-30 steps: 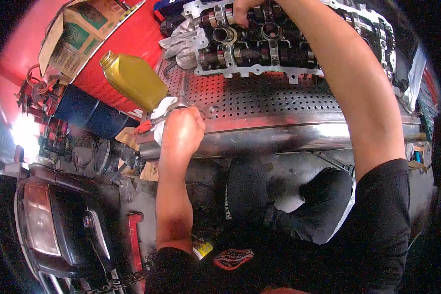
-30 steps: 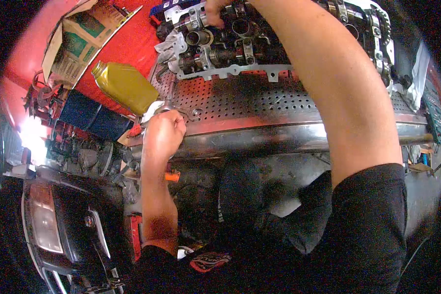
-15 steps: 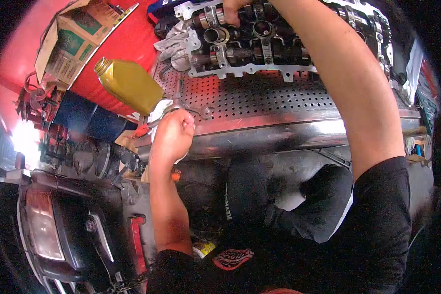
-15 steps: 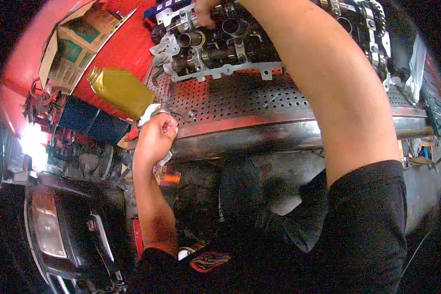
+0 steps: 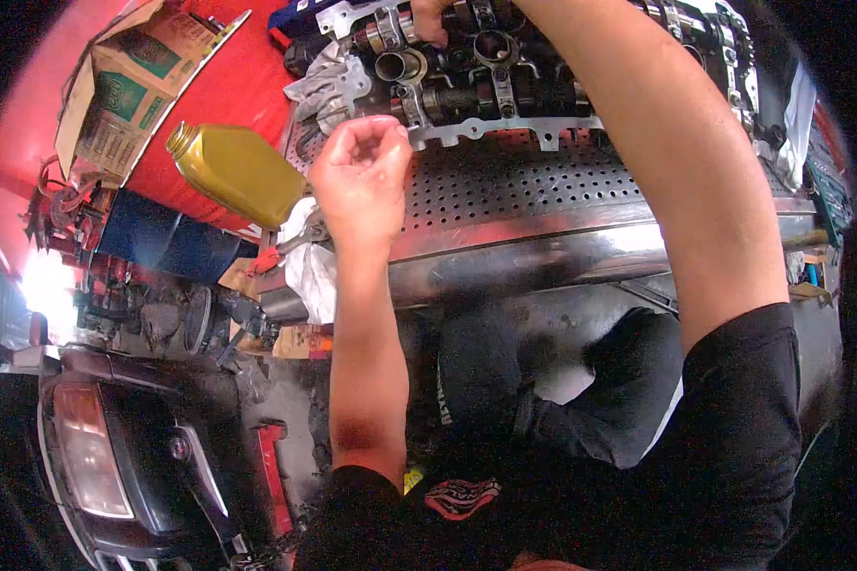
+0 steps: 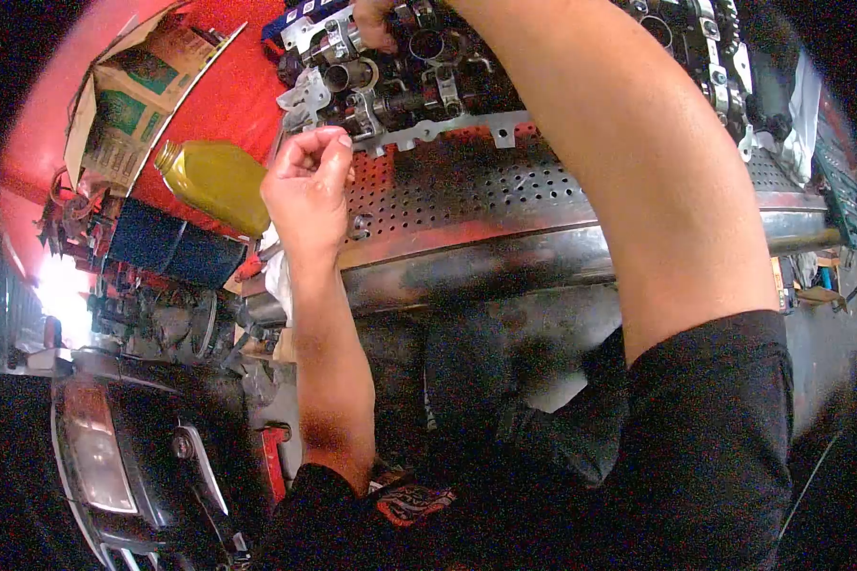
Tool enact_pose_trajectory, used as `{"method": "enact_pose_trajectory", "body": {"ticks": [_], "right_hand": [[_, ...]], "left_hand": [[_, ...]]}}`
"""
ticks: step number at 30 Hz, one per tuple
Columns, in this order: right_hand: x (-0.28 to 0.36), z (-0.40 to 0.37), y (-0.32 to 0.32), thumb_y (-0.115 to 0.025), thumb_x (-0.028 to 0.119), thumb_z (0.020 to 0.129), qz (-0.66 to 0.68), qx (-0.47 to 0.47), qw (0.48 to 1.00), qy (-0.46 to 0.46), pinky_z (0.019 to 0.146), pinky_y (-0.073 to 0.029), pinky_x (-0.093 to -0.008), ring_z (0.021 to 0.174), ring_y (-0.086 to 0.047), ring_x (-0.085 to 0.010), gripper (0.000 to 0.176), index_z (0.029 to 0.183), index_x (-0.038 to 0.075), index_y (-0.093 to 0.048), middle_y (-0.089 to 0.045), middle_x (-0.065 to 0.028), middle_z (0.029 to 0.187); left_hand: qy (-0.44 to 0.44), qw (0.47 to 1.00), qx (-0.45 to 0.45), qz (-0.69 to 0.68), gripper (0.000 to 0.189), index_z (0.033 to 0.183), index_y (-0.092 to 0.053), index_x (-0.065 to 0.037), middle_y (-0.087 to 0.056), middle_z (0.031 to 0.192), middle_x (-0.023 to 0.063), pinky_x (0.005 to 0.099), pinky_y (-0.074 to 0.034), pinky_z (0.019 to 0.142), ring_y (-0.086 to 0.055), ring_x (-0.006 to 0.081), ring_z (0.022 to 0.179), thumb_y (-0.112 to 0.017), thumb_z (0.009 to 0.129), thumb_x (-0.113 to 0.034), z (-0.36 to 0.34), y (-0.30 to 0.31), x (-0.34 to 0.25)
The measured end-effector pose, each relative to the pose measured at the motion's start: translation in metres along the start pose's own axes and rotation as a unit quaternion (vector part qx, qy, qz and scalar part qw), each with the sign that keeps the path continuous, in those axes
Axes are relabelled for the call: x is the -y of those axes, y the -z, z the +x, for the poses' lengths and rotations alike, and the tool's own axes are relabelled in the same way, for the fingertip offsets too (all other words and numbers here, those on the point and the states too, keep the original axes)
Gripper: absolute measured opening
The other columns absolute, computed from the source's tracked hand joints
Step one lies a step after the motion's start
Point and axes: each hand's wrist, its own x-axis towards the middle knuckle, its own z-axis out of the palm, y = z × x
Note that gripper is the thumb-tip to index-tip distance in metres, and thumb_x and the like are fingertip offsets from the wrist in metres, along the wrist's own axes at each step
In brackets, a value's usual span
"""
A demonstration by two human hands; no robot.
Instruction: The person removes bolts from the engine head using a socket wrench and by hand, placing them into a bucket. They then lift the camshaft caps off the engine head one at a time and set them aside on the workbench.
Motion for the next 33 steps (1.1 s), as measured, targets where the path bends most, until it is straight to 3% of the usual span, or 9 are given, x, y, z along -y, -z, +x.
{"method": "enact_pose_trajectory", "body": {"ticks": [9, 12, 15, 18, 23, 25, 29, 32, 33], "right_hand": [[-0.006, 0.011, 0.001, -0.084, 0.025, 0.058, -0.022, 0.013, 0.999, 0.042, 0.072, -0.054, -0.0393, 0.086, -0.067, -0.0222, 0.042, 0.096, 0.009, -0.077, -0.072, -0.0089, 0.098], [-0.001, 0.011, 0.002, -0.084, 0.025, 0.058, -0.049, 0.010, 0.998, 0.028, 0.072, -0.054, -0.0390, 0.085, -0.067, -0.0221, 0.042, 0.096, 0.009, -0.077, -0.072, -0.0089, 0.097], [-0.003, 0.010, 0.003, -0.084, 0.025, 0.058, -0.041, 0.013, 0.999, 0.012, 0.072, -0.054, -0.0394, 0.085, -0.067, -0.0225, 0.041, 0.095, 0.009, -0.076, -0.071, -0.0094, 0.097], [-0.004, 0.013, 0.000, -0.084, 0.025, 0.058, -0.022, 0.022, 0.999, 0.027, 0.073, -0.054, -0.0401, 0.085, -0.067, -0.0232, 0.042, 0.096, 0.009, -0.076, -0.071, -0.0101, 0.096], [0.001, -0.001, 0.001, -0.085, 0.024, 0.057, -0.018, -0.015, 1.000, 0.012, 0.074, -0.055, -0.0399, 0.084, -0.067, -0.0234, 0.045, 0.097, 0.008, -0.075, -0.072, -0.0104, 0.096], [-0.006, 0.013, 0.002, -0.085, 0.025, 0.056, -0.007, 0.033, 0.999, 0.018, 0.074, -0.055, -0.0402, 0.085, -0.067, -0.0239, 0.048, 0.100, 0.007, -0.075, -0.072, -0.0108, 0.099], [0.003, 0.002, 0.001, -0.084, 0.025, 0.056, -0.053, 0.003, 0.999, 0.012, 0.074, -0.055, -0.0405, 0.086, -0.068, -0.0243, 0.052, 0.103, 0.007, -0.074, -0.071, -0.0109, 0.100], [0.000, 0.002, 0.002, -0.084, 0.026, 0.056, -0.021, 0.015, 1.000, 0.015, 0.075, -0.055, -0.0406, 0.088, -0.067, -0.0247, 0.053, 0.104, 0.006, -0.074, -0.071, -0.0116, 0.101], [0.001, 0.000, 0.003, -0.084, 0.026, 0.057, -0.032, 0.000, 0.999, 0.012, 0.076, -0.055, -0.0405, 0.089, -0.067, -0.0244, 0.053, 0.105, 0.006, -0.074, -0.071, -0.0113, 0.101]], "left_hand": [[0.020, 1.000, 0.005, 0.012, 0.015, 0.095, -0.073, 0.000, -0.069, 0.083, 0.0019, 0.0229, -0.048, 0.061, -0.058, 0.0061, 0.067, -0.077, 0.086, -0.010, -0.002, -0.006, 0.002], [-0.003, 0.975, -0.020, 0.220, 0.015, 0.093, -0.073, -0.001, -0.071, 0.083, 0.0047, 0.0262, -0.048, 0.059, -0.059, 0.0084, 0.064, -0.078, 0.084, -0.012, -0.001, -0.008, -0.007], [-0.129, 0.933, -0.014, 0.335, 0.013, 0.091, -0.074, -0.002, -0.070, 0.082, 0.0077, 0.0313, -0.050, 0.064, -0.061, 0.0151, 0.066, -0.077, 0.081, -0.010, -0.001, -0.009, 0.005], [-0.307, 0.871, -0.001, 0.384, 0.017, 0.094, -0.070, -0.001, -0.065, 0.085, 0.0138, 0.0423, -0.049, 0.078, -0.059, 0.0325, 0.084, -0.073, 0.078, -0.005, 0.002, -0.010, 0.006], [-0.191, 0.925, 0.014, 0.327, 0.019, 0.095, -0.066, 0.000, -0.064, 0.090, 0.0138, 0.0444, -0.048, 0.079, -0.058, 0.0324, 0.088, -0.074, 0.080, -0.009, -0.007, -0.010, 0.002], [-0.103, 0.936, -0.013, 0.338, 0.019, 0.093, -0.064, 0.000, -0.064, 0.092, 0.0142, 0.0454, -0.047, 0.078, -0.058, 0.0331, 0.088, -0.074, 0.080, -0.008, -0.008, -0.011, -0.002], [-0.319, 0.870, -0.002, 0.376, 0.017, 0.091, -0.061, -0.002, -0.063, 0.081, 0.0129, 0.0454, -0.047, 0.073, -0.058, 0.0344, 0.079, -0.073, 0.084, -0.013, 0.003, -0.012, 0.016], [-0.305, 0.900, -0.012, 0.311, 0.016, 0.090, -0.062, -0.004, -0.062, 0.078, 0.0118, 0.0454, -0.048, 0.070, -0.058, 0.0345, 0.078, -0.073, 0.084, -0.014, 0.001, -0.012, 0.019], [-0.247, 0.916, -0.020, 0.316, 0.016, 0.090, -0.062, -0.004, -0.062, 0.080, 0.0118, 0.0454, -0.048, 0.070, -0.058, 0.0345, 0.079, -0.073, 0.084, -0.013, 0.000, -0.012, 0.016]]}}
